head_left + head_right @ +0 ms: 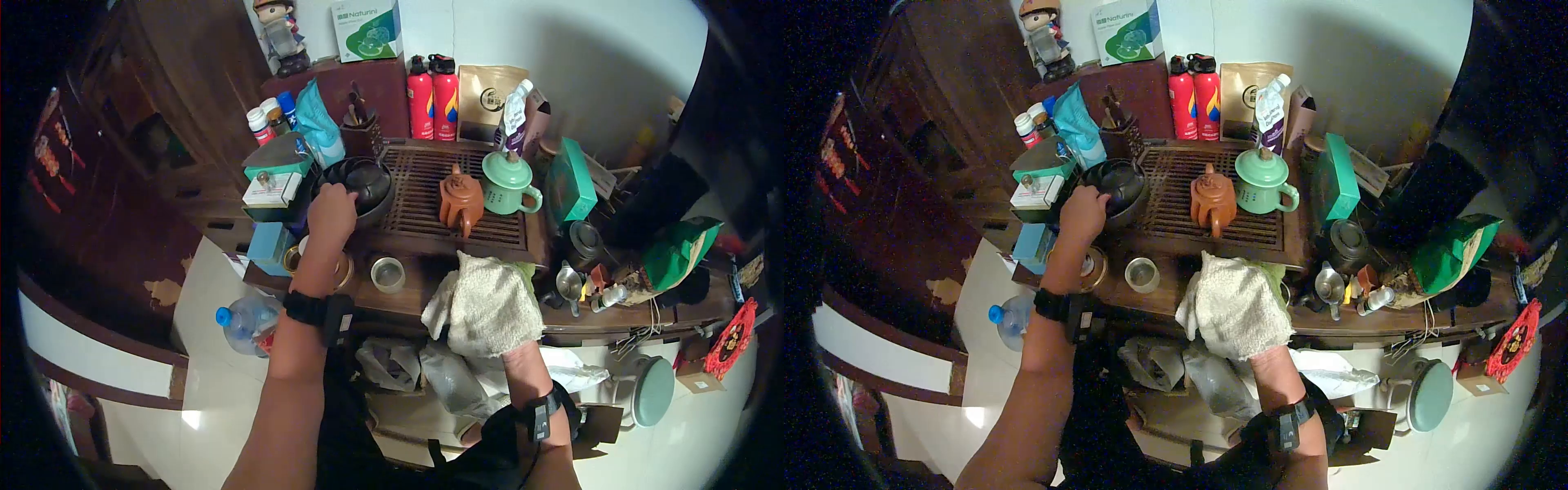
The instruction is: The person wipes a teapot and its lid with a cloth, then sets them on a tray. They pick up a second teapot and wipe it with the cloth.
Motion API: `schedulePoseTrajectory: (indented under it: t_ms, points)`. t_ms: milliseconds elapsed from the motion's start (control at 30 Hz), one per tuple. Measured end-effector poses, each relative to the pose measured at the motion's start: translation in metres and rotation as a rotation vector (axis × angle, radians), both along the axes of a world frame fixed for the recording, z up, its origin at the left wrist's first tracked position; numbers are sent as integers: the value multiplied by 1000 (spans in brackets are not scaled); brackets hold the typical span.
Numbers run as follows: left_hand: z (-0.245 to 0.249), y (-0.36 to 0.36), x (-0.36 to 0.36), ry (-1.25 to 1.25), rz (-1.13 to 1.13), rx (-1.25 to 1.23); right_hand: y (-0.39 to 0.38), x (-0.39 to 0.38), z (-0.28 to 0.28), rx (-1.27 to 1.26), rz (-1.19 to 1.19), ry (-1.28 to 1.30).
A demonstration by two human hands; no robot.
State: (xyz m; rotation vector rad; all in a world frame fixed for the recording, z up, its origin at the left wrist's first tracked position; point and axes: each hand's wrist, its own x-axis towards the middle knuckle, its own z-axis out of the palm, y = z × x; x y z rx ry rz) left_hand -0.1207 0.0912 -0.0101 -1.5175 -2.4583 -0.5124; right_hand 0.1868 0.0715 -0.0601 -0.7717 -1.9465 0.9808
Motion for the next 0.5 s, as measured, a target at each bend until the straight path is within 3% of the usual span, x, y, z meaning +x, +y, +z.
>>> schedulePoseTrajectory:
  t_ms: [133, 233, 400, 500]
  points:
    - [0, -2, 2, 13, -28, 219, -2, -4, 1, -61, 83, 199]
    - [4, -3, 1, 46, -27, 301, -3, -2, 11, 15, 54, 89]
    - [22, -11, 3, 90, -58, 536, -2, -5, -12, -141, 0, 271]
    - [35, -24, 9, -184, -146, 621, 0, 5, -3, -77, 58, 102]
